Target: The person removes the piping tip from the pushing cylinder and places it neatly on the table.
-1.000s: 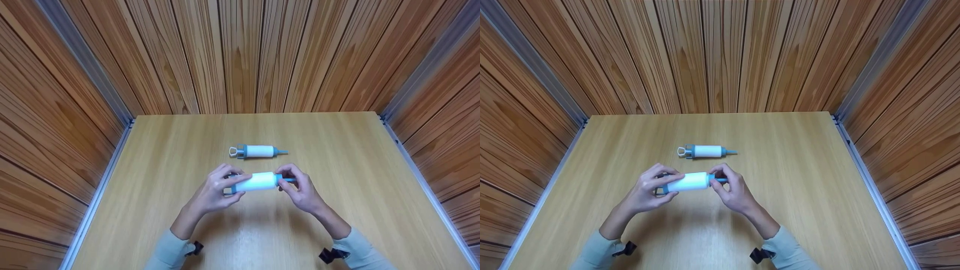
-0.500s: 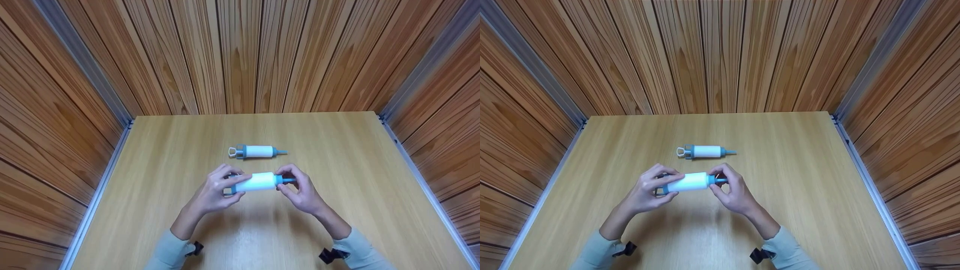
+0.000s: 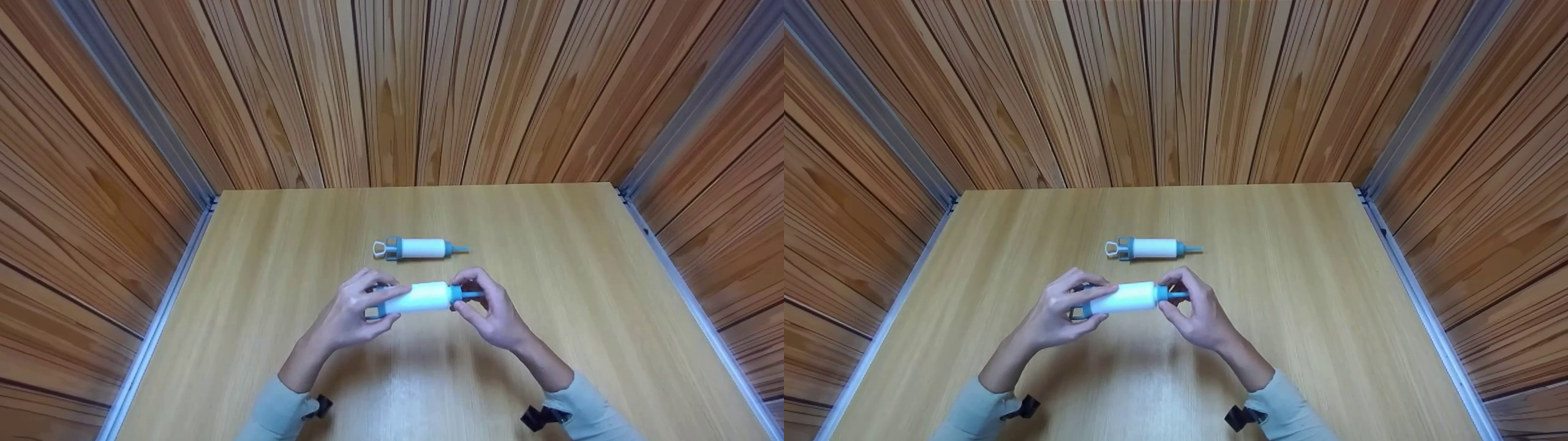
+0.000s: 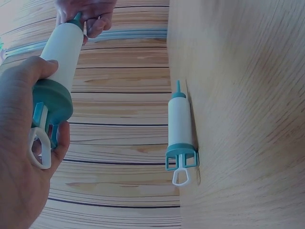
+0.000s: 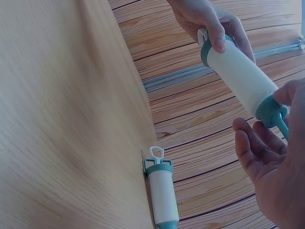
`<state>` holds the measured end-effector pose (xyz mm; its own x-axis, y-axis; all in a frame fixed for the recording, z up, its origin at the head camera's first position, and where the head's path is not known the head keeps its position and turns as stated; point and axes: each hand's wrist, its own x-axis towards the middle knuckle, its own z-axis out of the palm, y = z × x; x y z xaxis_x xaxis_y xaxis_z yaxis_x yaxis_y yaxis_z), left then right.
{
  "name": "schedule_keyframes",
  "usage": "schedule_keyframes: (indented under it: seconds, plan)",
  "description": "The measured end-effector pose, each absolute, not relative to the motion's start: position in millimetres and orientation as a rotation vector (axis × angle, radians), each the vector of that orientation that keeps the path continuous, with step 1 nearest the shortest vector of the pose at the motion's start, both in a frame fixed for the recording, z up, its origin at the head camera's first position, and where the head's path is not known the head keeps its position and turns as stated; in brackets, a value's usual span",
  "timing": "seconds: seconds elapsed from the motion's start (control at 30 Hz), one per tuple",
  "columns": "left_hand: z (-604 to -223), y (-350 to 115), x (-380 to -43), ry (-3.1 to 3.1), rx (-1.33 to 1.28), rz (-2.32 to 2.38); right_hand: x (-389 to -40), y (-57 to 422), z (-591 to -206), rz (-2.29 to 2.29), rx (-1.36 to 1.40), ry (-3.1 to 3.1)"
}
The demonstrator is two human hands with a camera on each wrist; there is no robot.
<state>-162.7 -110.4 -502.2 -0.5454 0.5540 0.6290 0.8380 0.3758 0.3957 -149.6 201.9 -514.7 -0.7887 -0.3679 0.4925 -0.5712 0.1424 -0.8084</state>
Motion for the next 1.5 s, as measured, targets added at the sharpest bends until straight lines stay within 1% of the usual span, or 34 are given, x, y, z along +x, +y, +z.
schedule_keyframes:
  seconds: [0.23,1.13,1.5]
  plan:
    - [-502.0,-109.2,-162.5,-2.224,-1.208,-0.982,-149.3,201.2,-515.3,1.704,0.893,-2.249]
    - [-502.0,-110.0,-164.0,-2.226,-1.198,-0.994,-155.2,202.9,-517.8,1.717,0.986,-2.099]
    - [-502.9,-113.9,-165.1,-2.214,-1.192,-1.017,-154.1,206.1,-516.3,1.717,0.936,-2.109]
